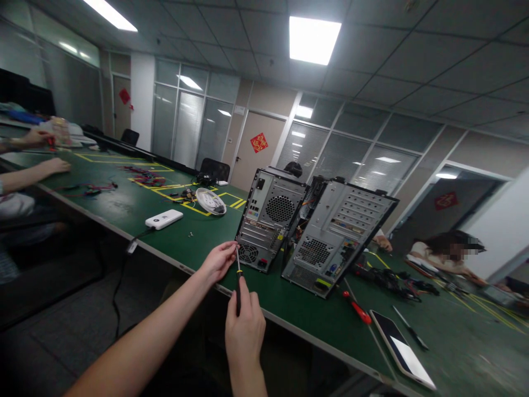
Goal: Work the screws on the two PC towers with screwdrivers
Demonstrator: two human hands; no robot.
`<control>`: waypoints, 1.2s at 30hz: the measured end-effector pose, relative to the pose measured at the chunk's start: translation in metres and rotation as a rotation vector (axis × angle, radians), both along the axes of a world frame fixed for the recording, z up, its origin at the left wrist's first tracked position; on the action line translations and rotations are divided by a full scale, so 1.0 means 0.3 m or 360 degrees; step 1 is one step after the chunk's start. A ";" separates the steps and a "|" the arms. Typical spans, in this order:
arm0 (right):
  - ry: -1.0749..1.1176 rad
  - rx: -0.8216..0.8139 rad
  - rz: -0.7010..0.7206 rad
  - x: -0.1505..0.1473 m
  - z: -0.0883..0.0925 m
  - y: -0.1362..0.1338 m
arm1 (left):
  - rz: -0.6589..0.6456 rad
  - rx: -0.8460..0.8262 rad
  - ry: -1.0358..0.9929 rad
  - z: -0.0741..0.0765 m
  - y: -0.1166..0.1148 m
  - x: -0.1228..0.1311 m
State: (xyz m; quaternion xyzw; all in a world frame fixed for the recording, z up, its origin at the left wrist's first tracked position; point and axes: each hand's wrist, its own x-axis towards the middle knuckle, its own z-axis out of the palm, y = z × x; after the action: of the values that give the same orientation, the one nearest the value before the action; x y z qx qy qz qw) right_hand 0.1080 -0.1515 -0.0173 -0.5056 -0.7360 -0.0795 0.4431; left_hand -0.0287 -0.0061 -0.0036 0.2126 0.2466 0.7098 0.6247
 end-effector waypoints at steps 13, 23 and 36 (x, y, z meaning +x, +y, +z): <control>0.0014 -0.0001 0.0000 -0.013 -0.003 0.005 | -0.0044 -0.0157 -0.0212 0.045 -0.008 0.005; 0.0016 0.0012 -0.0041 -0.019 -0.006 0.018 | 0.0011 -0.0307 -0.0251 0.107 -0.044 0.027; 0.0004 0.0006 -0.0053 -0.021 -0.007 0.030 | -0.0056 -0.0448 -0.0165 0.095 0.005 0.008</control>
State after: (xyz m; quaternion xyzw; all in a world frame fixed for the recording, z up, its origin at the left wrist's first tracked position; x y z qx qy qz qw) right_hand 0.1017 -0.1427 -0.0193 -0.5169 -0.7269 -0.0876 0.4436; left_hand -0.0264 -0.0047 0.0250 0.0904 0.3074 0.6672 0.6724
